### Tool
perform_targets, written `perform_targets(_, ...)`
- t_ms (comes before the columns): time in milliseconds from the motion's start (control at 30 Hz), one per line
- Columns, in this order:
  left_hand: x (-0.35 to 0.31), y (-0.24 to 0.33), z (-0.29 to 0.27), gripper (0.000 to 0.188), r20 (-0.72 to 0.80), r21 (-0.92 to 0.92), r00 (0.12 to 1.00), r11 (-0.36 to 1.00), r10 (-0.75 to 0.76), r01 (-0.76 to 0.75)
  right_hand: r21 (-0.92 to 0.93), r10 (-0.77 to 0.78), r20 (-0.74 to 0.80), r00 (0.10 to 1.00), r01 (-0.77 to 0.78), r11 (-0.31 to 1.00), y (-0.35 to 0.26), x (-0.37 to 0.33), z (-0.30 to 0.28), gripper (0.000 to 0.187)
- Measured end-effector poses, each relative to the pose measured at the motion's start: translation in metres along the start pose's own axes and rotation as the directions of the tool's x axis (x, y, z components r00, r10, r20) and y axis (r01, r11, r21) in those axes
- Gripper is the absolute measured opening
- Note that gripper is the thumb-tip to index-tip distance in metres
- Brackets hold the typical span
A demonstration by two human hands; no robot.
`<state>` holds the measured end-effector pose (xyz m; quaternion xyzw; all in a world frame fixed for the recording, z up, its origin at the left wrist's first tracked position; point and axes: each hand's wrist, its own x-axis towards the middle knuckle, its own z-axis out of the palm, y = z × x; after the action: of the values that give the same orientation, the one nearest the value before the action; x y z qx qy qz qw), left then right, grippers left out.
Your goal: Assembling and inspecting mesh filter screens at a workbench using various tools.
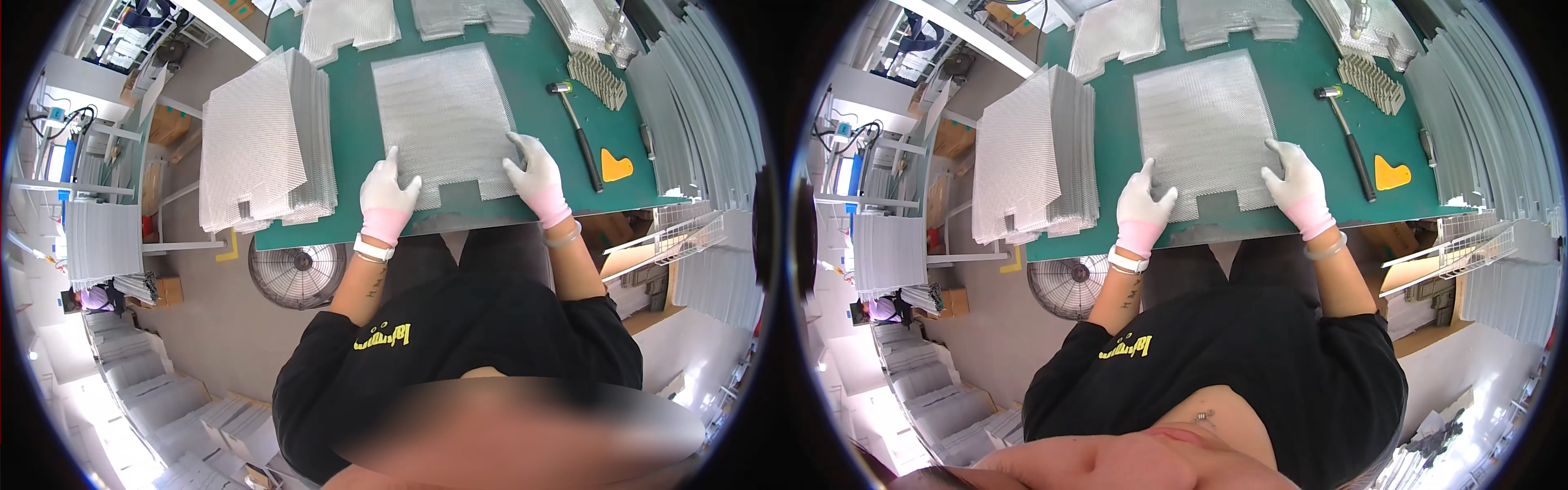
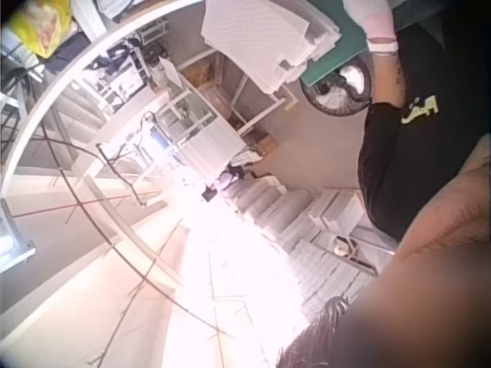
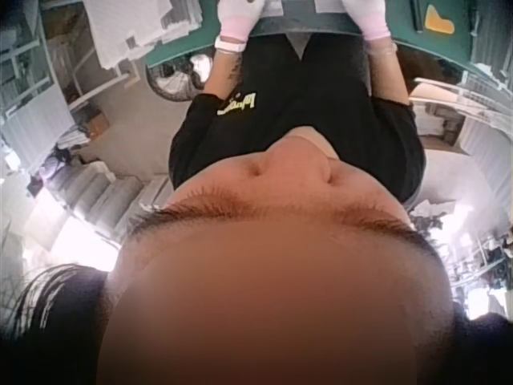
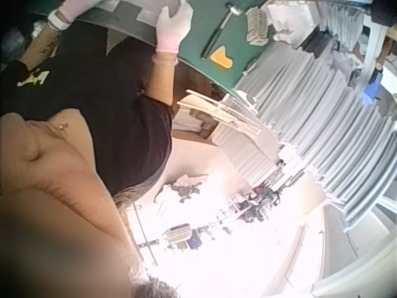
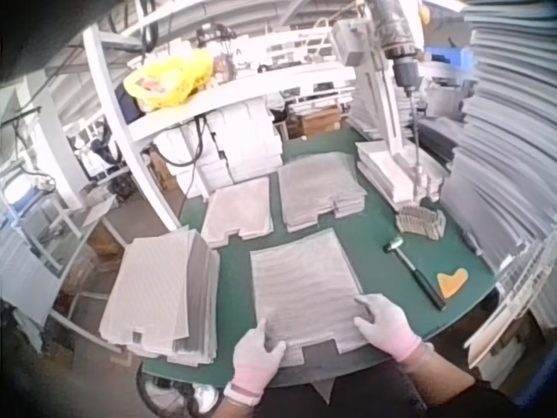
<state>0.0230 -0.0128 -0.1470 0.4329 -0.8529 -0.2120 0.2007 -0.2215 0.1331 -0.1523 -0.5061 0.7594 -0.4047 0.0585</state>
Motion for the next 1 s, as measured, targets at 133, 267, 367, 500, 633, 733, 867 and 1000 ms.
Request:
perform_targets(133,-0.003,-0.01,0.013,0.067,-0.012,0.087,0.999,0.996,0.037,-0.036,-0.101,0.005,0.039,0.999,-0.001,0.995,0.005,-0.003,0.007,0.046)
perform_targets(267,-0.003,-0.018,0.017,0.07,-0.048,0.079,0.995,0.994,0.086,-0.082,-0.116,-0.02,0.039,0.999,0.024,0.993,0.006,-0.006,0.007,0.046)
perform_targets(367,-0.003,-0.018,0.017,0.069,-0.013,0.088,0.998,0.994,0.066,-0.065,-0.144,-0.018,0.062,0.998,0.026,0.989,0.009,-0.007,0.008,0.046)
perform_targets(500,-0.005,-0.021,0.018,0.069,-0.05,0.071,0.994,0.993,0.094,-0.09,-0.159,-0.027,0.08,0.996,0.04,0.987,0.009,-0.007,0.007,0.045)
perform_targets(633,-0.004,-0.02,0.018,0.068,-0.018,0.075,0.998,0.995,0.062,-0.061,-0.178,-0.009,0.119,0.993,0.03,0.983,0.007,-0.004,0.007,0.044)
perform_targets(733,-0.003,-0.018,0.014,0.07,0.013,0.054,0.999,0.998,0.042,-0.043,-0.241,0.032,0.122,0.992,-0.001,0.97,0.001,-0.003,0.004,0.042)
perform_targets(867,0.005,-0.004,0.001,0.073,0.036,0.06,0.995,0.995,-0.088,0.086,-0.314,0.143,0.201,0.969,-0.075,0.946,-0.012,0.007,-0.006,0.039)
perform_targets(1000,0.012,-0.022,-0.004,0.065,0.143,0.257,0.986,0.959,0.086,-0.121,-0.251,-0.095,0.162,0.982,0.134,0.959,0.031,0.081,-0.043,0.032)
